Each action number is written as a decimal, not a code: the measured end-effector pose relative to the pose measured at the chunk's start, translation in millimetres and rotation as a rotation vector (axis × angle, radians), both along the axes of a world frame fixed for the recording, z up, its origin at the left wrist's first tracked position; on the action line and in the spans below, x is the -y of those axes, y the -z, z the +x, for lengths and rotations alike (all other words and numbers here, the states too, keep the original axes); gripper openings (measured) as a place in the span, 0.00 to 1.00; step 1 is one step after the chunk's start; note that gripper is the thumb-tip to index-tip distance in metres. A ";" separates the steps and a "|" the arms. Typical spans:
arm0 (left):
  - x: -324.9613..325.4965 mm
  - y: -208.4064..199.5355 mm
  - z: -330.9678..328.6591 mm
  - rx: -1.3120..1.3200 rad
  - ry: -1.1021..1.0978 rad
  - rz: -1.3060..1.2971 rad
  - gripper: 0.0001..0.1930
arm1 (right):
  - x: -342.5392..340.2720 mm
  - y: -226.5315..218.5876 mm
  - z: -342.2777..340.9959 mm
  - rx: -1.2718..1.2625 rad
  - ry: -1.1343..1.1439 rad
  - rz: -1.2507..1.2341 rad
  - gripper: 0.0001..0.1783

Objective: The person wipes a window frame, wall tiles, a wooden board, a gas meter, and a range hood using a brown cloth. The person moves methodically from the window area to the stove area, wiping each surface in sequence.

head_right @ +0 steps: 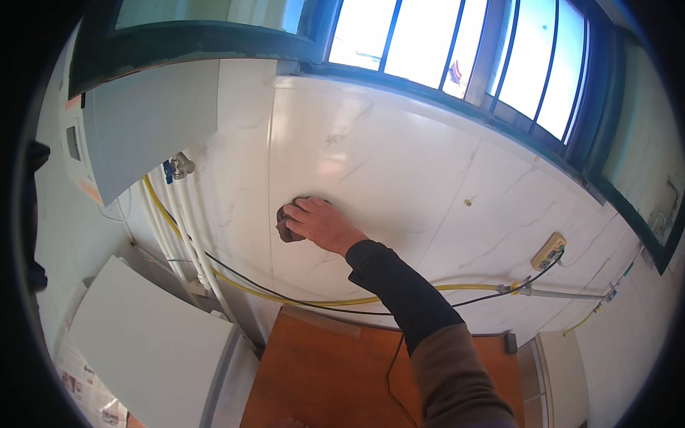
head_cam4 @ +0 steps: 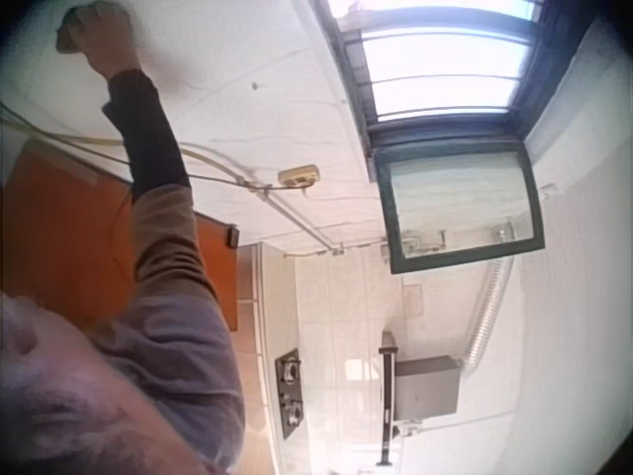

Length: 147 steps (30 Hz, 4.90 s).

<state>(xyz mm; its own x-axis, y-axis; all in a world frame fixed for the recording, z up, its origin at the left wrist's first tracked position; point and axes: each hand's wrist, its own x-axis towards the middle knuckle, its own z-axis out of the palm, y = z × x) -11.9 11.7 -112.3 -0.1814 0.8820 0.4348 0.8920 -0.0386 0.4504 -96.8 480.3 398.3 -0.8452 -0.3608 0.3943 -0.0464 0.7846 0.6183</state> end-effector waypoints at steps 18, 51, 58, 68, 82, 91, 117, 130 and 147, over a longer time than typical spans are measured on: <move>-0.2 -11.3 -3.2 0.217 0.014 -0.174 0.14 | -3.4 -21.2 4.4 -0.223 0.014 0.126 0.17; -8.3 -83.6 12.6 -0.146 -0.198 -0.433 0.15 | -148.6 -171.5 532.4 -1.051 0.641 -0.140 0.30; -6.6 -78.0 14.2 -0.154 -0.265 -0.557 0.15 | -166.6 -171.8 585.3 -1.106 0.675 -0.157 0.30; -3.9 -72.3 15.3 -0.252 -0.263 -0.467 0.12 | -202.6 -172.9 663.6 -1.226 0.818 -0.273 0.30; 2.1 -80.9 13.5 -0.137 -0.238 -0.379 0.10 | -131.0 -155.0 455.1 -1.106 0.550 -0.103 0.36; 3.6 -76.9 8.0 -0.034 -0.151 -0.324 0.10 | -94.4 -132.8 314.0 -0.968 0.343 -0.141 0.40; 0.2 -77.0 16.0 0.003 -0.248 -0.198 0.09 | -27.8 130.9 97.0 0.070 0.075 -0.036 0.18; -1.1 -80.9 16.0 0.026 -0.232 -0.187 0.10 | -25.6 45.5 102.3 -0.274 0.040 -0.063 0.19; -0.8 -85.8 15.6 0.067 -0.244 -0.349 0.09 | -28.1 -67.9 -3.1 -0.630 -0.037 -0.038 0.23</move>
<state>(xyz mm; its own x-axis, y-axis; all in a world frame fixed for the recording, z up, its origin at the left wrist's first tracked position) 3.8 12.5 -26.5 -0.4210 0.9017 0.0978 0.8241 0.3353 0.4565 -99.8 508.4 466.2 -0.4336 -0.3613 0.8255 0.2907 0.8111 0.5077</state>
